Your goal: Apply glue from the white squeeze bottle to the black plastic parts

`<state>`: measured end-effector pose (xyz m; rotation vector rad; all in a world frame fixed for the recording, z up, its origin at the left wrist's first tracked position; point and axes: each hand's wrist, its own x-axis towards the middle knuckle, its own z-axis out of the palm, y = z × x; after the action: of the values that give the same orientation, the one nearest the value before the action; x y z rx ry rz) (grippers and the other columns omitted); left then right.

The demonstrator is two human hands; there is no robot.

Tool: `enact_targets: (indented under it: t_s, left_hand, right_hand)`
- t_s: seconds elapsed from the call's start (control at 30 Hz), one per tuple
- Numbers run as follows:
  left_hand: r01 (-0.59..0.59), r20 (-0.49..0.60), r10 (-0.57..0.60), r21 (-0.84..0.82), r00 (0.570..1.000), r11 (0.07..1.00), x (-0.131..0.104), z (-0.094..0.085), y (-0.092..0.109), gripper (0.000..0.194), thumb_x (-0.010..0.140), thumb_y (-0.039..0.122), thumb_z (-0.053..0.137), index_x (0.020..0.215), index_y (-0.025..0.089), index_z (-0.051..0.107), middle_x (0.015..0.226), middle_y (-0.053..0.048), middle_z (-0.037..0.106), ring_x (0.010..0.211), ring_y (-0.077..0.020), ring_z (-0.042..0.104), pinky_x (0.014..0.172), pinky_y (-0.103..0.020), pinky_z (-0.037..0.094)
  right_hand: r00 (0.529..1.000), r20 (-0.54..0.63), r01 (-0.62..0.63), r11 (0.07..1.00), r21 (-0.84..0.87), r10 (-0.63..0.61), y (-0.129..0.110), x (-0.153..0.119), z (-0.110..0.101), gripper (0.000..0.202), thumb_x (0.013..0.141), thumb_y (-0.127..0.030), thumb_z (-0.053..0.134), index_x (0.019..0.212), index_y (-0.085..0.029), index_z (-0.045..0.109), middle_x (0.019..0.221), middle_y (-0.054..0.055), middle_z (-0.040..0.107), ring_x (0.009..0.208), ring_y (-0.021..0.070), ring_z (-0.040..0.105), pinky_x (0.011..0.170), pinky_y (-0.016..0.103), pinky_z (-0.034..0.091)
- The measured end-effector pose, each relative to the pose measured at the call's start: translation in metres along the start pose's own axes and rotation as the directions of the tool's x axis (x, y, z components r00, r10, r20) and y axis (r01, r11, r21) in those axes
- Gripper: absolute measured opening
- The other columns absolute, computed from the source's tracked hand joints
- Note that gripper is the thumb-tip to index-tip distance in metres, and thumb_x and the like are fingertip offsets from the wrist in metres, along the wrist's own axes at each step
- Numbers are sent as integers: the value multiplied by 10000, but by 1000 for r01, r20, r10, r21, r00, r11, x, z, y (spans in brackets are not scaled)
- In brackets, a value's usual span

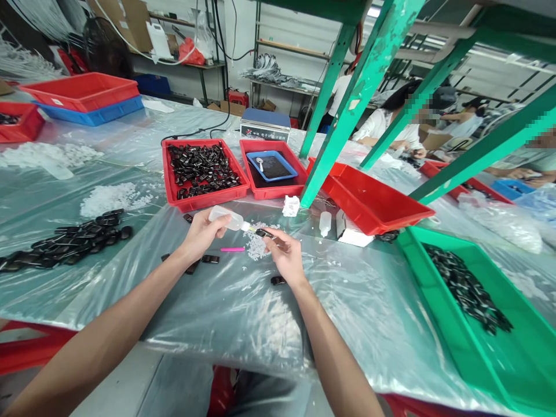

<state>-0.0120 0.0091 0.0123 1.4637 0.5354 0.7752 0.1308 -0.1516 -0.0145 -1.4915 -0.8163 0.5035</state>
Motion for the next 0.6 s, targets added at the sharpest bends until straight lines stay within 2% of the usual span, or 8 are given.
enact_targets:
  t_s: [0.27,0.47,0.6]
  left_hand:
    - [-116,-22,116,27,993,993,-1,1,3,252,761,411,726,792,161,733,581,25,573,549,-120,485,560,-255,382]
    - [-131,-4,132,53,991,990,-2,1,1,241,784,399,718,814,161,741,638,4,634,588,-133,533,588,-257,422]
    - [-115,6,115,36,993,993,-1,0,0,252,784,408,721,815,159,744,570,16,575,543,-121,485,542,-249,385]
  right_hand:
    - [1000,-10,-9,1000,13,9,3,0,-1,388,782,-520,782,1046,-236,799,683,30,698,542,168,560,430,281,392]
    - [1000,-17,-8,999,43,8,1,0,-1,369,765,-492,808,1026,-233,806,705,35,716,538,160,563,427,275,393]
    - [1000,-13,-19,998,52,19,0,-1,-1,357,767,-481,806,1028,-238,806,704,34,711,548,162,566,433,274,391]
